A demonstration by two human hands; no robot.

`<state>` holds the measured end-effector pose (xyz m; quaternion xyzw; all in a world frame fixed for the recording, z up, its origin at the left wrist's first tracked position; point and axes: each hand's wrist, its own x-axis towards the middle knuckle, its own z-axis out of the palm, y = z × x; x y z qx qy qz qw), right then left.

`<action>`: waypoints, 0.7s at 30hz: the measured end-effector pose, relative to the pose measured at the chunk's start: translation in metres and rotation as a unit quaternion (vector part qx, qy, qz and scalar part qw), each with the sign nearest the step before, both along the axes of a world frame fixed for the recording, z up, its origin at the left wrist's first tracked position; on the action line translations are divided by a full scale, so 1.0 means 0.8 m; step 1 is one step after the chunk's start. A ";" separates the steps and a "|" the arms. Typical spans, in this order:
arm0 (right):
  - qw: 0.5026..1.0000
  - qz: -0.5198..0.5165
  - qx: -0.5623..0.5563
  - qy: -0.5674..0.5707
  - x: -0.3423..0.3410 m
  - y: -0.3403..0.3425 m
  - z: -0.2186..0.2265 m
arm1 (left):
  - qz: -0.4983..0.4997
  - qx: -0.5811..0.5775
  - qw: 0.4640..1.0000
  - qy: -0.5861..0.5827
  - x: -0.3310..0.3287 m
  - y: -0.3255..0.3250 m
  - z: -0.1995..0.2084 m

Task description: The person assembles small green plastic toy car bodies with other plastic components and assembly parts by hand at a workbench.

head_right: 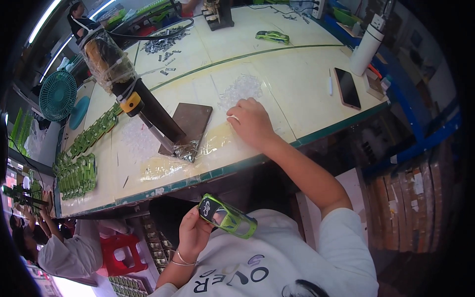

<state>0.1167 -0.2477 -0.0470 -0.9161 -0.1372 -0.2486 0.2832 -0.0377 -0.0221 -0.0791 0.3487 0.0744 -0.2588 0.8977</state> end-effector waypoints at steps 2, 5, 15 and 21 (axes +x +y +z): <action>0.997 -0.021 -0.068 -0.006 0.023 -0.006 -0.009 | 0.010 0.010 1.000 0.008 -0.004 0.000 0.001; 0.995 -0.016 -0.099 -0.006 0.036 0.000 -0.017 | 0.020 0.020 1.000 0.011 -0.008 0.007 -0.003; 0.977 0.011 0.212 0.023 0.035 -0.002 -0.017 | 0.014 -0.004 1.000 -0.017 -0.005 0.008 -0.004; 0.889 0.044 0.412 0.195 0.019 -0.019 -0.002 | 0.024 0.008 1.000 -0.018 -0.005 0.013 0.002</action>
